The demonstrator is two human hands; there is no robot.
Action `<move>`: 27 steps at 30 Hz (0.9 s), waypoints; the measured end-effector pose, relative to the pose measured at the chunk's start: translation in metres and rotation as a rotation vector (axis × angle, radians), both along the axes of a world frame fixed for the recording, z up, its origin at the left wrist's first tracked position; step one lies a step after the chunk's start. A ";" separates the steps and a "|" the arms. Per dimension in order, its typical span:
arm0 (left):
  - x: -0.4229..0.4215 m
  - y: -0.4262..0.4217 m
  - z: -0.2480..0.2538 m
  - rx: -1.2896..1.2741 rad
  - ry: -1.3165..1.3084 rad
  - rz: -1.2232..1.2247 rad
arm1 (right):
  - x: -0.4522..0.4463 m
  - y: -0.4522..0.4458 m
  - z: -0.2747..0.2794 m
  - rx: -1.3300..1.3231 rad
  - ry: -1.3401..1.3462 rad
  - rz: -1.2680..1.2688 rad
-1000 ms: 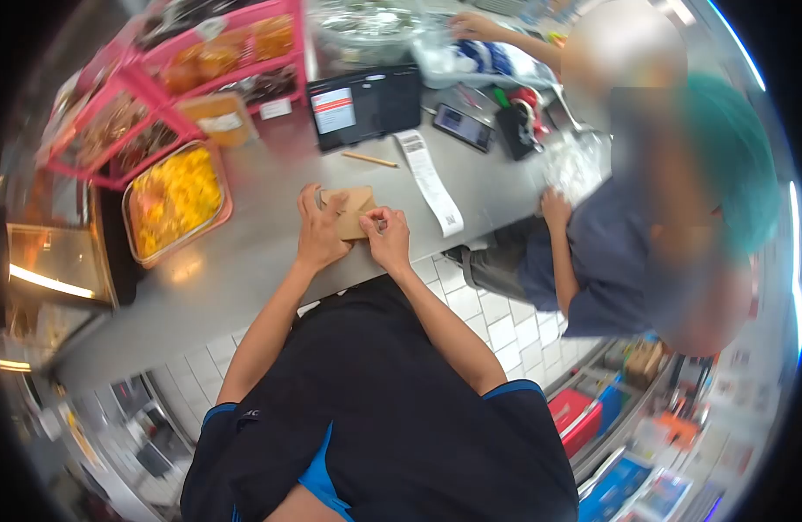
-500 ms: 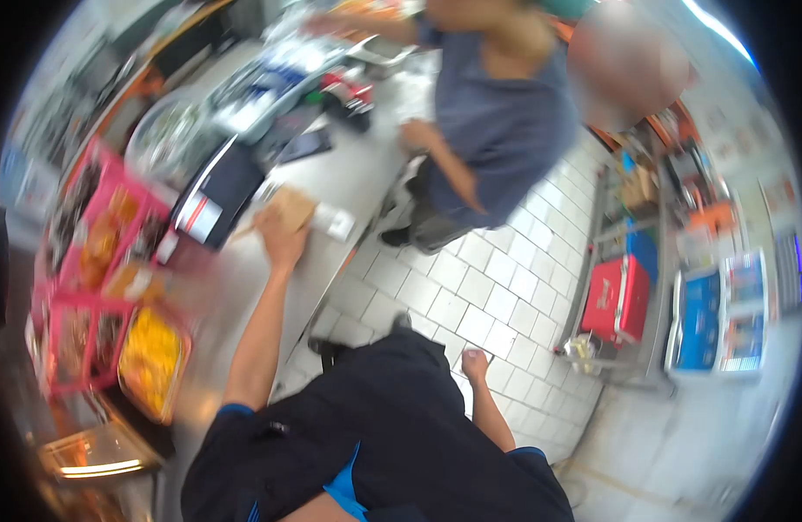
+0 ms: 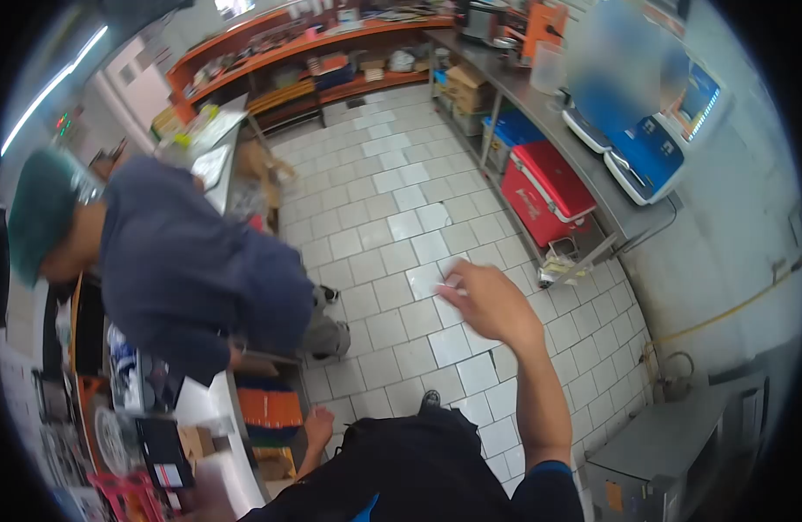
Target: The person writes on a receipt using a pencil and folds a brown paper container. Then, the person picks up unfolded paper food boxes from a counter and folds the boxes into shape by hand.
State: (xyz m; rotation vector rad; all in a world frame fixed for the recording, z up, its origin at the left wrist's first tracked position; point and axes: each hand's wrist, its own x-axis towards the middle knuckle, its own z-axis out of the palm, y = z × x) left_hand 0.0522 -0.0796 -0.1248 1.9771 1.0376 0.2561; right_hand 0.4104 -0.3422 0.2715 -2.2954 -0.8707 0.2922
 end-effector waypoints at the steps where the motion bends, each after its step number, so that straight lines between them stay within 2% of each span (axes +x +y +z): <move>1: -0.008 0.010 -0.045 0.223 0.213 -0.269 | 0.001 0.020 0.058 -0.023 0.036 0.036; 2: -0.017 0.023 -0.070 0.441 0.431 -0.527 | 0.010 0.033 0.079 0.039 -0.167 0.195; 3: -0.016 0.032 -0.067 0.510 0.620 -0.897 | 0.013 0.050 0.102 0.134 -0.204 0.333; 4: -0.018 0.032 -0.066 0.295 0.717 -0.850 | 0.015 0.068 0.125 0.227 -0.234 0.480; 5: -0.016 0.032 -0.061 0.008 0.816 -0.635 | 0.018 0.085 0.147 0.313 -0.257 0.628; 6: -0.011 0.037 -0.058 -0.148 0.887 -0.492 | 0.028 0.097 0.156 0.383 -0.297 0.766; 12: 0.098 0.095 -0.061 -0.276 1.028 -0.351 | 0.149 0.144 0.154 0.399 -0.354 0.947; 14: 0.158 0.125 -0.064 -0.249 1.023 -0.381 | 0.195 0.162 0.161 0.385 -0.356 0.941; 18: 0.322 0.192 -0.073 -0.040 0.937 -0.617 | 0.283 0.180 0.175 0.324 -0.353 0.857; 20: 0.419 0.211 -0.101 0.075 0.804 -0.674 | 0.332 0.181 0.182 0.276 -0.346 0.784; 22: 0.532 0.228 -0.106 0.104 0.626 -0.598 | 0.387 0.180 0.181 0.193 -0.313 0.678; 23: 0.590 0.230 -0.115 0.076 0.456 -0.484 | 0.420 0.178 0.175 0.103 -0.270 0.582; 25: 0.689 0.253 -0.098 0.072 0.280 -0.412 | 0.494 0.170 0.140 -0.085 -0.142 0.338; 26: 0.736 0.262 -0.033 -0.003 0.396 -0.403 | 0.533 0.165 0.105 -0.139 -0.080 0.236; 27: 0.768 0.280 -0.038 0.125 0.273 -0.475 | 0.574 0.155 0.068 -0.146 -0.016 0.189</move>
